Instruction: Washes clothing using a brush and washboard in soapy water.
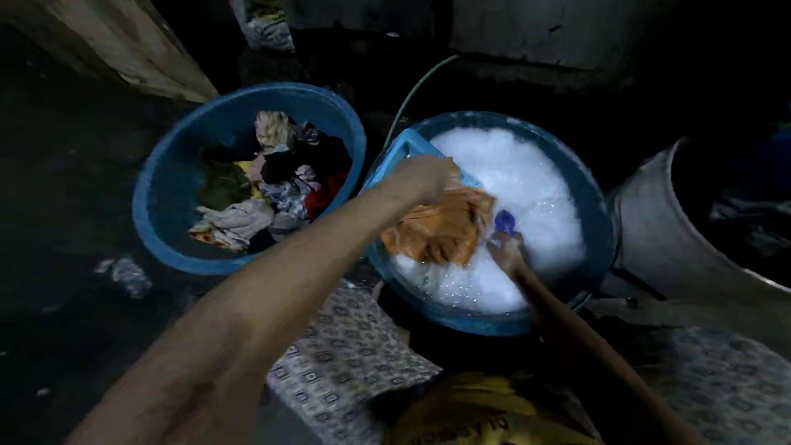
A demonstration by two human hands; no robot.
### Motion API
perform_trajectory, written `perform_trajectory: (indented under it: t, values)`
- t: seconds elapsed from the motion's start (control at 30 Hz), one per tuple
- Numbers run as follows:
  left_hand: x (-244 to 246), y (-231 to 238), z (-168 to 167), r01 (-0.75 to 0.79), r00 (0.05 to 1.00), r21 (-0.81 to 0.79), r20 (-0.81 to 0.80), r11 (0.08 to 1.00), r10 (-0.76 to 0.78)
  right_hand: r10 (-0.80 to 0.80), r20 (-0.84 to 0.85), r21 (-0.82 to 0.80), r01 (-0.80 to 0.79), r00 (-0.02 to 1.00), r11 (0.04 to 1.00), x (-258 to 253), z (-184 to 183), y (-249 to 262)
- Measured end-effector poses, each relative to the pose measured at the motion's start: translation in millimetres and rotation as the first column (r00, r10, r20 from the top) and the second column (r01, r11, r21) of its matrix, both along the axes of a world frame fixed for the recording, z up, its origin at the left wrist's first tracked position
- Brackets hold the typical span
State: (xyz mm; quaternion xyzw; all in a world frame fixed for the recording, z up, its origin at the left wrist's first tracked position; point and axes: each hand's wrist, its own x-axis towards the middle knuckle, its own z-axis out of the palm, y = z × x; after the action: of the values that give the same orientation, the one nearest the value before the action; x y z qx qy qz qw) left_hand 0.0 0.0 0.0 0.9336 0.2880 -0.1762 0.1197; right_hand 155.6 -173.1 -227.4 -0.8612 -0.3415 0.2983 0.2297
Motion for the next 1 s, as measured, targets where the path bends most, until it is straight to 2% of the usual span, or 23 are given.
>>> perform_trajectory:
  t: [0.1,0.17,0.23,0.3,0.37,0.47,0.57,0.63,0.67,0.7,0.77,0.83,0.93,1.0]
  values:
    - [-55.8,34.6,-20.6,-0.301,0.953,0.066,-0.022,0.951,0.303,-0.048,0.015,0.035,0.047,0.999,0.998,-9.5,2.0,12.5]
    - [-76.2,43.8,-44.2,-0.364,0.928,0.086,-0.056,0.927,0.369,-0.028,-0.001,0.046,0.028,1.000,0.999,-19.5,-3.1,22.7]
    - [-81.7,45.7,-67.9,-0.296,0.954,0.101,-0.021,0.950,0.300,-0.021,0.002,0.048,0.021,1.000,0.999,-26.4,-7.9,32.7]
    - [-74.6,41.5,-83.2,-0.147,0.989,0.194,0.008,0.970,0.149,-0.062,-0.040,0.075,0.065,0.997,0.995,-28.1,-9.3,37.2]
    - [-66.5,34.4,-102.1,-0.028,0.999,0.288,-0.010,0.957,0.033,-0.117,-0.098,0.174,0.133,0.988,0.976,-21.0,-12.2,33.2]
    - [-65.1,28.1,-126.4,0.091,0.996,0.330,-0.014,0.940,-0.091,-0.211,-0.186,0.367,0.267,0.960,0.891,-16.2,-6.5,21.4]
    - [-64.8,27.3,-123.0,0.078,0.994,0.166,0.064,0.983,-0.090,-0.223,-0.119,0.501,0.252,0.968,0.828,-22.3,12.7,10.9]
    - [-61.3,30.3,-105.6,-0.036,0.976,-0.107,0.210,0.994,0.058,-0.220,-0.042,0.596,0.201,0.975,0.777,-22.7,26.2,3.7]
    - [-60.4,30.7,-92.2,-0.108,0.945,-0.308,0.264,0.945,0.194,-0.228,-0.008,0.651,0.178,0.974,0.738,-19.9,30.9,-0.5]
    - [-62.5,30.9,-81.9,-0.146,0.885,-0.509,0.316,0.848,0.342,-0.240,0.027,0.702,0.152,0.970,0.696,-15.1,36.1,-5.2]
    - [-72.7,28.8,-65.2,-0.118,0.756,-0.790,0.321,0.601,0.571,-0.269,0.124,0.762,0.083,0.955,0.642,-2.2,53.8,-15.9]
    - [-85.9,32.7,-54.3,-0.049,0.649,-0.876,0.338,0.480,0.682,-0.290,0.220,0.783,0.009,0.931,0.622,13.5,75.7,-19.7]
    - [-97.6,60.6,-59.5,0.170,0.492,-0.927,0.374,0.334,0.786,-0.296,0.231,0.730,0.036,0.927,0.683,30.8,102.1,8.3]
    - [-97.1,80.9,-75.8,0.258,0.466,-0.911,0.408,0.321,0.785,-0.283,0.230,0.625,0.082,0.931,0.777,45.0,99.9,48.8]
